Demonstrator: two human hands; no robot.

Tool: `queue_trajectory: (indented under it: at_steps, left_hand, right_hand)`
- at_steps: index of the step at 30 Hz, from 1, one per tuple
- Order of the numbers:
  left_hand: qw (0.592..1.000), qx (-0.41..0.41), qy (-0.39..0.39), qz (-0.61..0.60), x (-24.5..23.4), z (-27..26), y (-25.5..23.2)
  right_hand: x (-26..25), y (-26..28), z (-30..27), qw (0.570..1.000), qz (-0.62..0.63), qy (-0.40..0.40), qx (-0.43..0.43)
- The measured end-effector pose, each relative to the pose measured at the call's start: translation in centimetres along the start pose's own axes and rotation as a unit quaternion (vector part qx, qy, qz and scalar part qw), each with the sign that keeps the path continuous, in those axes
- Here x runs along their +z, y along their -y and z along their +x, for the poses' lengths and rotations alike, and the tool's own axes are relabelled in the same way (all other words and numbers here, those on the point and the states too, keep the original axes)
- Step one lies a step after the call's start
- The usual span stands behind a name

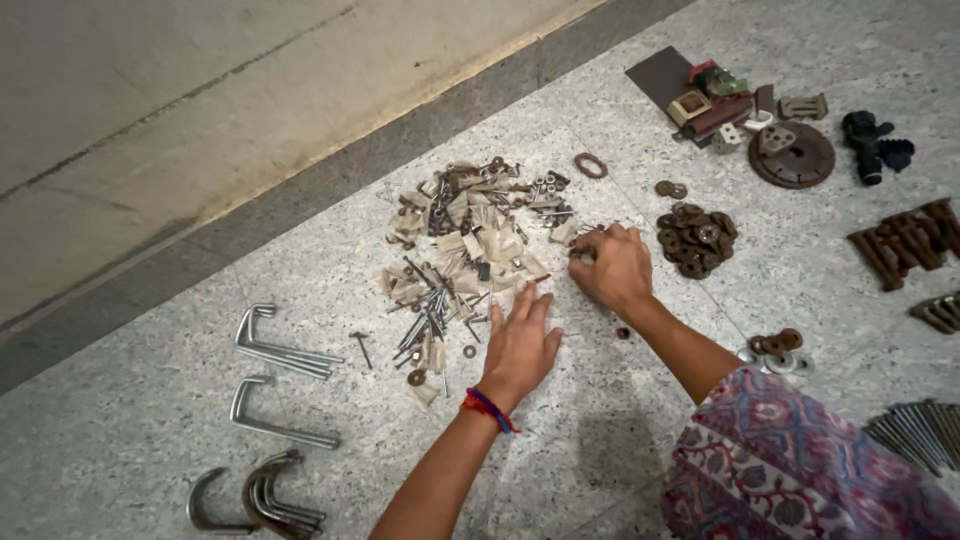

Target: The person sorts a mixed pile of small hardware items on a tiled floor. They separate metal hooks, nails, screws, washers, and plastic wall anchors into distinct piles by hand.

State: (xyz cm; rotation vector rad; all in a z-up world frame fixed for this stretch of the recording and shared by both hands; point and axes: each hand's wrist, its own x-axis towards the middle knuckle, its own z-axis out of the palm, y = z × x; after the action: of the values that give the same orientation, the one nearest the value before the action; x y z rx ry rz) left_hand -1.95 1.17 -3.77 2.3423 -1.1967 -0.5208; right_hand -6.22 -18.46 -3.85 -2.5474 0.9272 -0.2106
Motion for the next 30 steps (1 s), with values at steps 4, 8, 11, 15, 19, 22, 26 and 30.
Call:
queue_trajectory:
  at_steps: [4,8,11,15,19,22,26,30]
  left_hand:
    - [0.997,0.019,-0.035,-0.059,-0.4,-0.7,0.2]
    - [0.997,0.039,-0.038,-0.063,0.0,-0.4,0.0]
    - [0.997,0.057,-0.02,-0.043,1.1,0.3,-0.9]
    - [0.996,0.093,0.006,-0.011,2.8,0.6,-2.4]
    - [0.989,0.127,0.061,0.047,3.9,0.4,-3.5]
    - [0.984,0.126,0.101,0.08,4.2,0.0,-3.9]
    - [0.978,0.13,0.123,0.106,4.1,-0.6,-3.9]
    - [0.977,0.133,0.131,0.108,3.5,-0.9,-3.9]
  right_hand:
    - [0.2,-1.6,-1.4,0.996,0.077,-0.005,-0.045]
    - [-0.7,-4.8,-4.0,0.984,0.165,0.02,-0.071]
    - [-2.1,-7.1,-5.7,0.978,0.187,0.095,-0.002]
    - [-3.8,-9.5,-7.7,0.975,0.176,0.132,0.029]
    - [-3.9,-10.6,-8.5,0.982,0.141,0.106,-0.063]
    - [-3.3,-11.0,-8.7,0.984,0.123,0.103,-0.083]
    - [-2.8,-11.1,-8.7,0.985,0.102,0.09,-0.104]
    - [-3.0,-11.0,-7.8,0.987,0.085,0.124,-0.059]
